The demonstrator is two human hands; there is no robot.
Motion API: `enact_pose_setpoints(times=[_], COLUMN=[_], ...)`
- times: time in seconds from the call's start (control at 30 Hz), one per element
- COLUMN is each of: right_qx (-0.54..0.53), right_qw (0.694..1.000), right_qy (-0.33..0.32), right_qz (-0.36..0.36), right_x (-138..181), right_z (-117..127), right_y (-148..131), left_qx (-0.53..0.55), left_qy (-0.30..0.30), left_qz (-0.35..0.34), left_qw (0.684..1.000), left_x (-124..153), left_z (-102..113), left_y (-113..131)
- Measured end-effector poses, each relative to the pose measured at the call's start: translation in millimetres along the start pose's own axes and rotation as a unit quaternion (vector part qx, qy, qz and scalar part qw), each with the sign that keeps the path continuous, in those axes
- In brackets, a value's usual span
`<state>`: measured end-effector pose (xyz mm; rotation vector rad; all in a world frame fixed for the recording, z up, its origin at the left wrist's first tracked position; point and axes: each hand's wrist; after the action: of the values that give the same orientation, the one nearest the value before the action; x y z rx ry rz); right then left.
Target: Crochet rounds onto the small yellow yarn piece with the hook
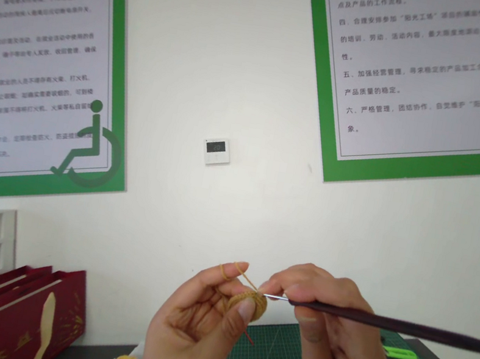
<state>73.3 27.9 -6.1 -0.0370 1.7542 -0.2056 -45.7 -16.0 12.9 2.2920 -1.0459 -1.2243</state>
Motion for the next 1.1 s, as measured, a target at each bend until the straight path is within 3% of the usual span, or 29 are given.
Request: enact_pose_setpoints(times=[0.17, 0.37, 0.57, 0.77, 0.9, 1.03, 1.1], right_qx=[0.049, 0.082, -0.022, -0.048, 0.008, 0.172, 0.197], right_qw=[0.996, 0.988, 0.998, 0.999, 0.996, 0.96, 0.957], right_qy=[-0.025, -0.024, 0.02, -0.001, -0.029, 0.069, 0.088], right_qz=[0.067, 0.126, 0.059, -0.001, 0.079, 0.211, 0.196], right_x=[-5, -2, 7, 11, 14, 16, 17], right_z=[5, 5, -8, -9, -3, -4, -6], right_y=[-6, -2, 7, 19, 30, 30, 27], left_qx=[0.004, 0.031, 0.059, 0.056, 0.057, 0.044, 0.019], left_qy=[-0.003, -0.011, -0.041, -0.041, -0.029, -0.002, 0.024], left_qz=[-0.009, 0.041, 0.047, 0.065, 0.076, 0.052, 0.01], left_qw=[1.0, 0.999, 0.996, 0.995, 0.995, 0.998, 0.999], left_x=[3, 2, -1, -1, -1, 2, 6], left_z=[-3, -4, -3, 1, 1, -8, -12], left_y=[-1, 0, 1, 0, -4, -13, -18])
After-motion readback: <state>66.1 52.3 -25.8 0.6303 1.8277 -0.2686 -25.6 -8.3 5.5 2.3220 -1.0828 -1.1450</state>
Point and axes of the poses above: each hand's wrist, its own x-axis away from the middle knuckle, its own z-axis out of the back of the hand, y = z × x, and after that the axes turned 11 degrees about x, right-handed
